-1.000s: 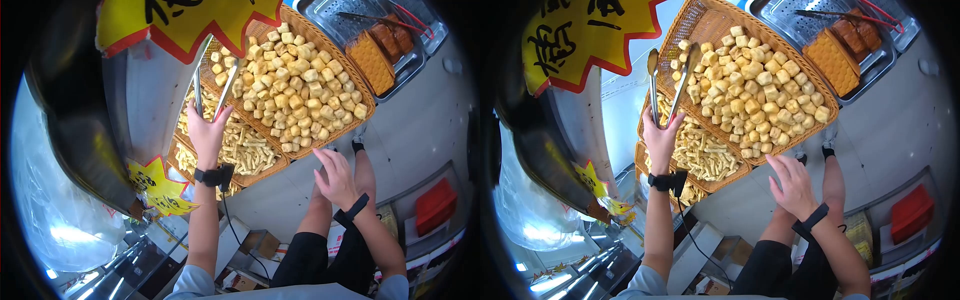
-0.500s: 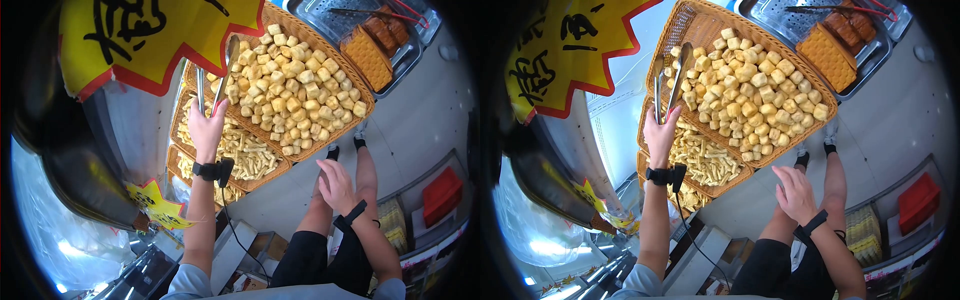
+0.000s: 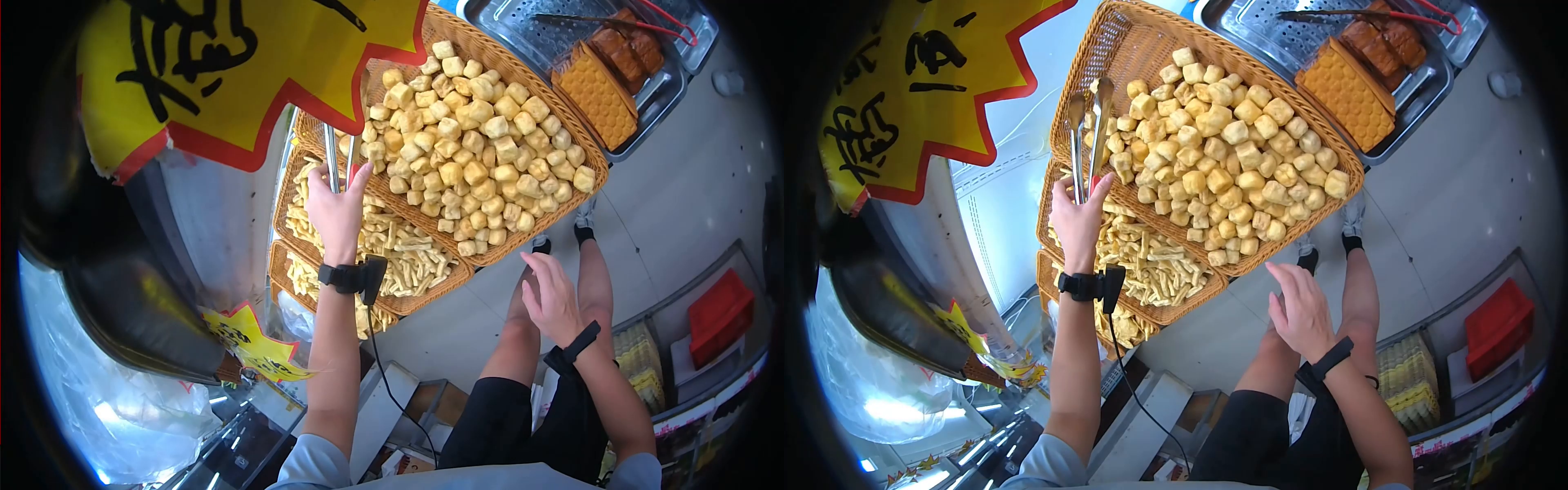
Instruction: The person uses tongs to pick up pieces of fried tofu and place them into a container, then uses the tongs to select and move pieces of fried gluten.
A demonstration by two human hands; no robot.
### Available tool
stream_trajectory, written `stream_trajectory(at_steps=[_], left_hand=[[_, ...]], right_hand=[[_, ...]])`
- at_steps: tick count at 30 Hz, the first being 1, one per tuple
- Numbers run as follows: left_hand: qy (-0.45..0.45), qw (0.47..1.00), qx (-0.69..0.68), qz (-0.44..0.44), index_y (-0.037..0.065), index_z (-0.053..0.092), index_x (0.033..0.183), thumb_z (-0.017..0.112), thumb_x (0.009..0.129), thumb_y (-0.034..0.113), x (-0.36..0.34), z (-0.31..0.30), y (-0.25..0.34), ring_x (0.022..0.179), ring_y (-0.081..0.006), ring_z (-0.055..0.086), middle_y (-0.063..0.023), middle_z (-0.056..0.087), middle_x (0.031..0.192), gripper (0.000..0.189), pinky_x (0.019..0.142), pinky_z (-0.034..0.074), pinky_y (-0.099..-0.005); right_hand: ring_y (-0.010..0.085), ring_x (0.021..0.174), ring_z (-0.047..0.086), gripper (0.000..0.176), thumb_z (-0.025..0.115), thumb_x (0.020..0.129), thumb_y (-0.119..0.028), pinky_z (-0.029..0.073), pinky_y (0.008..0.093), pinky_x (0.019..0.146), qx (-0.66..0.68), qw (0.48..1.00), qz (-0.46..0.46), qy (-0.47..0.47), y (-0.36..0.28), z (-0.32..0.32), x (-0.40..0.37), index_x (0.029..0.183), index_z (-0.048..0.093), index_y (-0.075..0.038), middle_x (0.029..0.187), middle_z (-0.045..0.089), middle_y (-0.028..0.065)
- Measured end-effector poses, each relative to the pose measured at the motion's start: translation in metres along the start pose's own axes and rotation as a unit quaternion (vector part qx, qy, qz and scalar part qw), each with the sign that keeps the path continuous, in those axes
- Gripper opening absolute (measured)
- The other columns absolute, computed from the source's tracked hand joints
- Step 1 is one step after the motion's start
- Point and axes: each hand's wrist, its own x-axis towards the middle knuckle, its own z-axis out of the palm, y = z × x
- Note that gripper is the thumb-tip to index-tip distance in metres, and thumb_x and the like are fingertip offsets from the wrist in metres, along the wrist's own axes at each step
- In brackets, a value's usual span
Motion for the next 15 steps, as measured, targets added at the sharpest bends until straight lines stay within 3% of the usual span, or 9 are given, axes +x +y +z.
stream_trajectory(at_steps=[2, 5, 6, 12, 15], left_hand=[[0.011, 1.0, 0.015, 0.024, -0.004, 0.06, 0.106, 0.084, 0.078, 0.044, 0.0, 0.002, 0.0, 0.074, -0.027, 0.068, -0.0154, 0.07, 0.082, 0.06, 0.072, 0.053, -0.038], [-0.017, 0.999, -0.023, 0.015, -0.006, 0.06, 0.11, 0.084, 0.078, 0.048, 0.007, 0.007, -0.007, 0.061, -0.0143, 0.064, -0.0112, 0.066, 0.082, 0.067, 0.052, 0.053, -0.0294], [-0.028, 0.999, -0.019, 0.007, -0.007, 0.059, 0.11, 0.084, 0.078, 0.047, 0.008, 0.006, -0.004, 0.061, -0.0143, 0.064, -0.0113, 0.065, 0.082, 0.068, 0.049, 0.053, -0.0289], [-0.02, 0.999, 0.037, 0.022, -0.005, 0.063, 0.104, 0.082, 0.077, 0.052, 0.012, 0.008, 0.002, 0.062, -0.018, 0.064, -0.0105, 0.065, 0.074, 0.066, 0.058, 0.052, -0.0329], [-0.008, 1.0, 0.024, 0.013, -0.001, 0.063, 0.1, 0.081, 0.079, 0.049, 0.01, 0.007, 0.015, 0.068, -0.0266, 0.068, -0.0149, 0.071, 0.077, 0.057, 0.068, 0.053, -0.0372]], right_hand=[[0.0358, 0.099, 0.057, 0.053, 0.063, 0.082, -0.001, 0.049, 0.043, 0.086, 0.0, 1.0, 0.007, -0.002, 0.0, 0.0, 0.002, 0.133, 0.051, -0.001, 0.116, 0.057, 0.0177], [0.0359, 0.1, 0.057, 0.052, 0.063, 0.083, -0.002, 0.048, 0.043, 0.087, -0.004, 1.0, 0.002, -0.001, 0.003, 0.0, 0.001, 0.134, 0.051, -0.001, 0.116, 0.057, 0.018], [0.036, 0.101, 0.057, 0.052, 0.063, 0.083, -0.002, 0.048, 0.0431, 0.088, -0.005, 1.0, 0.002, -0.002, 0.005, 0.001, 0.001, 0.133, 0.051, -0.001, 0.116, 0.057, 0.0181], [0.0369, 0.104, 0.057, 0.05, 0.064, 0.084, -0.003, 0.048, 0.0434, 0.09, -0.009, 1.0, 0.008, 0.001, 0.008, 0.0, 0.001, 0.133, 0.051, -0.001, 0.117, 0.057, 0.0185], [0.0372, 0.105, 0.057, 0.049, 0.064, 0.085, -0.004, 0.048, 0.0434, 0.09, -0.009, 1.0, 0.005, 0.006, 0.008, -0.001, 0.001, 0.133, 0.052, -0.001, 0.118, 0.058, 0.0186]])
